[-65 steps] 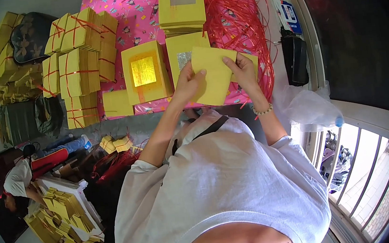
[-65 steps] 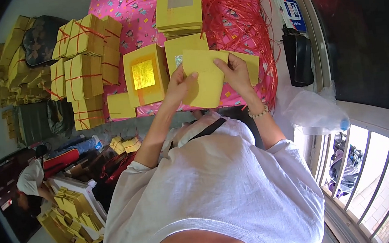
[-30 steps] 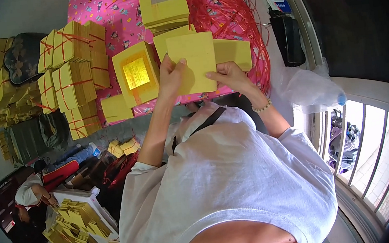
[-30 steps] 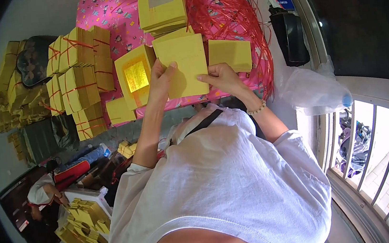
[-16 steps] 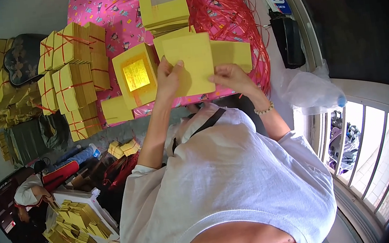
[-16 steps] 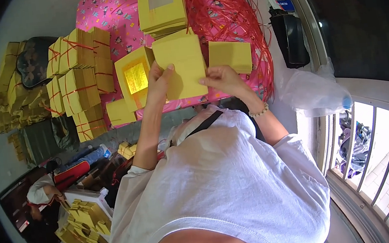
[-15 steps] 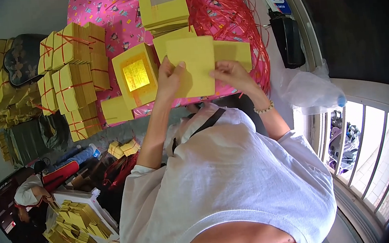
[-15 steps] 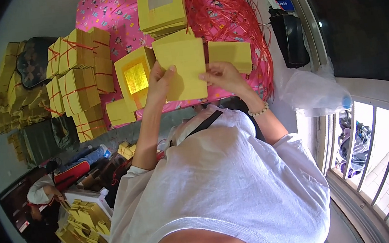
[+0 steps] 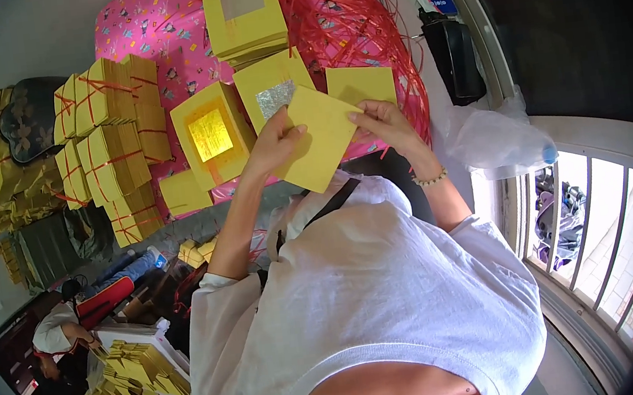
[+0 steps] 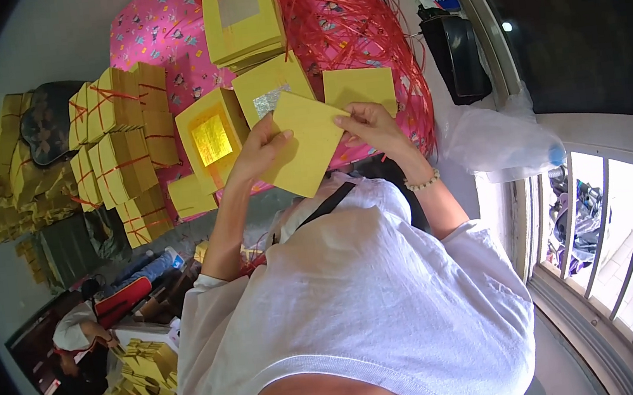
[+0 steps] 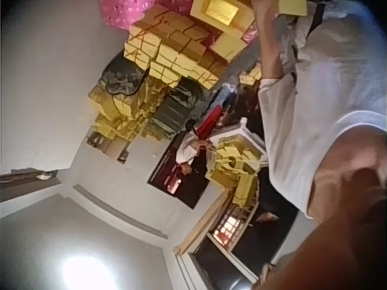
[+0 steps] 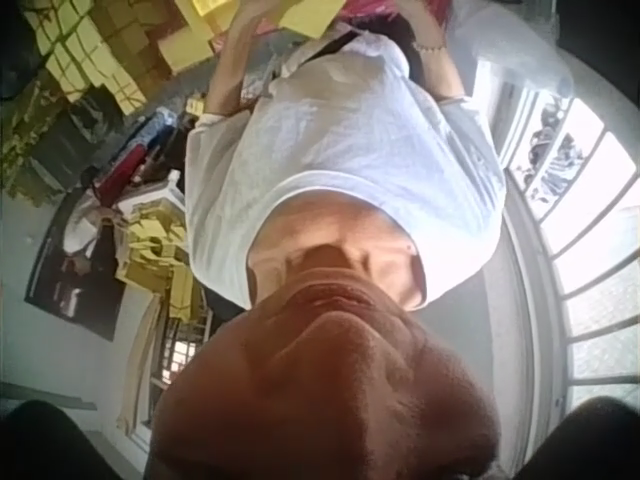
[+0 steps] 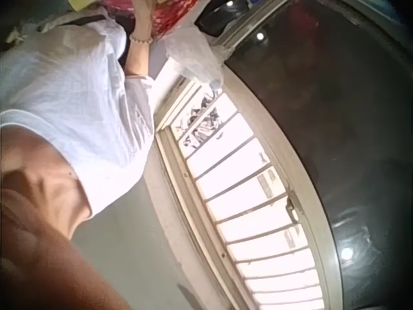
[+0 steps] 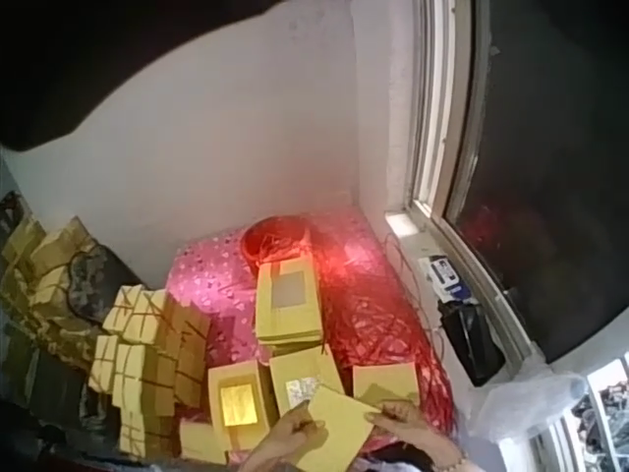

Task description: Tying stacks of yellow joss paper with red plastic string to form bundles.

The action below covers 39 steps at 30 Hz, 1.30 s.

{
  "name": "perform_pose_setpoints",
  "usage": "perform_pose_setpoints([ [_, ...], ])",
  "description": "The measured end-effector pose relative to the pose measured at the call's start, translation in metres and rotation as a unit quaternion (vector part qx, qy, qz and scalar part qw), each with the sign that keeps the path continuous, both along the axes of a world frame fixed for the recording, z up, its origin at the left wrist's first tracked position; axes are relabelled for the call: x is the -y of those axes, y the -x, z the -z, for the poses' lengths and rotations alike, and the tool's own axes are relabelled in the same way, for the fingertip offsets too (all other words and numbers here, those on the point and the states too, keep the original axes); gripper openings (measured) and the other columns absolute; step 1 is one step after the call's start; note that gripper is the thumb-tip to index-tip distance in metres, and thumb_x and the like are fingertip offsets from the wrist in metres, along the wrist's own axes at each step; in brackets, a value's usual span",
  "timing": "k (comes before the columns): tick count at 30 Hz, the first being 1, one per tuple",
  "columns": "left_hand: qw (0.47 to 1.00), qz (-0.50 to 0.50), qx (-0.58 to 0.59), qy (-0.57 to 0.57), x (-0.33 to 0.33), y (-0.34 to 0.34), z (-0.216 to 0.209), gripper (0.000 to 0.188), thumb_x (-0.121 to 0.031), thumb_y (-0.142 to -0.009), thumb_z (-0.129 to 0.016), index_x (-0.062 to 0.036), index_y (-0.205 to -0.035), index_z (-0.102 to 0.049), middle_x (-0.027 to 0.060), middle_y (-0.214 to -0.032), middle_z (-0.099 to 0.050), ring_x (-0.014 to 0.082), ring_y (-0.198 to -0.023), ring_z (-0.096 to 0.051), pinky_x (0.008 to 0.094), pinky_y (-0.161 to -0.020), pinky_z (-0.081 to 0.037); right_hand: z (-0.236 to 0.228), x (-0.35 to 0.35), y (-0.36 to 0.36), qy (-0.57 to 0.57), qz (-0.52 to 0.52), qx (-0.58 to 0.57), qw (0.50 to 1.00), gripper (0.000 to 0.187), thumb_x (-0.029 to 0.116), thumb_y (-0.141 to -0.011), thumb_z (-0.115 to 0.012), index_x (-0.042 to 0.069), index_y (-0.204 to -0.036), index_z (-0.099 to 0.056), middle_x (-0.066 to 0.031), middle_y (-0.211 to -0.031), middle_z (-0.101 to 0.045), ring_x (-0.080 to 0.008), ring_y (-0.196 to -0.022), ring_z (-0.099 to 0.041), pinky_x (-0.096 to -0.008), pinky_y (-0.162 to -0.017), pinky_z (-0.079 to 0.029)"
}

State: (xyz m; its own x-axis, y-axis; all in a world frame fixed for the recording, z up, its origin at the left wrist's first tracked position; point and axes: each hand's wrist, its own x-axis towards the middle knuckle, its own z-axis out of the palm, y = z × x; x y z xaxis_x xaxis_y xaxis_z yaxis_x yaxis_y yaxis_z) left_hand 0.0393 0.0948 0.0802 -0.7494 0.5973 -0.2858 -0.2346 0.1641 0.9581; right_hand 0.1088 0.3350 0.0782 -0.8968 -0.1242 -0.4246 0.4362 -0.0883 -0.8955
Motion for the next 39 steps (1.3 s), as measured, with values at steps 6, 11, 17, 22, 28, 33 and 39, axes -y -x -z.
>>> perform_pose_setpoints([
  [6,0.979,0.139,-0.104,0.112,-0.022,0.034,0.005,0.034,-0.015,-0.083,-0.064,0.0,-0.112,-0.054,0.0112,-0.098,-0.062,0.015,-0.095,-0.058,0.028,-0.083,-0.045,0.032,-0.014,-0.019,-0.001,0.065,-0.018,0.998,0.018,0.019,-0.091,-0.06,0.003,-0.099,-0.061,-0.0026,-0.086,-0.065,-0.0093,-0.072,-0.064,-0.0235,-0.065,-0.054],
  [11,0.983,0.117,-0.051,0.133,-0.059,0.085,0.014,0.046,-0.026,-0.072,-0.075,-0.0008,-0.106,-0.057,0.0108,-0.094,-0.063,0.0202,-0.087,-0.061,0.0296,-0.078,-0.047,0.037,-0.031,-0.022,0.056,0.277,0.012,0.959,0.019,0.017,-0.091,-0.059,0.001,-0.101,-0.059,-0.0074,-0.088,-0.065,-0.0139,-0.075,-0.065,-0.0276,-0.071,-0.057],
  [17,0.973,0.022,-0.2,0.11,-0.111,0.108,0.092,0.05,-0.023,-0.064,-0.08,-0.0042,-0.105,-0.058,0.0143,-0.092,-0.066,0.0271,-0.089,-0.064,0.0341,-0.078,-0.049,0.088,-0.038,-0.02,0.064,0.37,0.034,0.926,0.022,0.016,-0.091,-0.06,0.0,-0.106,-0.057,-0.0083,-0.092,-0.063,-0.0147,-0.079,-0.065,-0.029,-0.072,-0.057],
  [22,0.943,0.047,-0.243,0.224,-0.135,0.097,0.105,0.045,-0.016,-0.067,-0.077,-0.0062,-0.105,-0.057,0.019,-0.095,-0.065,0.0344,-0.094,-0.062,0.0408,-0.081,-0.049,0.127,-0.044,-0.02,0.031,0.391,0.04,0.919,0.023,0.016,-0.092,-0.059,-0.001,-0.107,-0.055,-0.0091,-0.091,-0.062,-0.0157,-0.078,-0.065,-0.0293,-0.071,-0.057],
  [28,0.93,0.056,-0.249,0.263,-0.145,0.09,0.124,0.039,-0.011,-0.072,-0.072,-0.0052,-0.106,-0.055,0.0202,-0.099,-0.064,0.0361,-0.095,-0.061,0.042,-0.081,-0.049,0.151,-0.045,-0.018,-0.015,0.4,0.052,0.915,0.02,0.015,-0.092,-0.058,-0.001,-0.103,-0.056,-0.0086,-0.091,-0.063,-0.0148,-0.077,-0.064,-0.0317,-0.073,-0.058],
  [33,0.922,0.059,-0.266,0.274,-0.145,0.085,0.138,0.04,-0.009,-0.072,-0.071,-0.0048,-0.107,-0.052,0.0218,-0.097,-0.063,0.0383,-0.094,-0.061,0.0434,-0.081,-0.048,0.154,-0.041,-0.018,-0.021,0.409,0.059,0.91,0.018,0.015,-0.093,-0.056,0.0,-0.103,-0.057,-0.0076,-0.09,-0.063,-0.0143,-0.074,-0.064,-0.0308,-0.073,-0.057],
  [39,0.911,0.068,-0.259,0.314,-0.153,0.074,0.127,0.038,-0.007,-0.073,-0.069,-0.0047,-0.106,-0.051,0.024,-0.097,-0.06,0.0394,-0.095,-0.059,0.0453,-0.082,-0.048,0.166,-0.051,-0.03,-0.398,0.299,-0.042,0.866,0.029,0.016,-0.089,-0.061,0.002,-0.113,-0.054,-0.012,-0.101,-0.06,-0.0212,-0.079,-0.061,-0.0359,-0.069,-0.052],
])
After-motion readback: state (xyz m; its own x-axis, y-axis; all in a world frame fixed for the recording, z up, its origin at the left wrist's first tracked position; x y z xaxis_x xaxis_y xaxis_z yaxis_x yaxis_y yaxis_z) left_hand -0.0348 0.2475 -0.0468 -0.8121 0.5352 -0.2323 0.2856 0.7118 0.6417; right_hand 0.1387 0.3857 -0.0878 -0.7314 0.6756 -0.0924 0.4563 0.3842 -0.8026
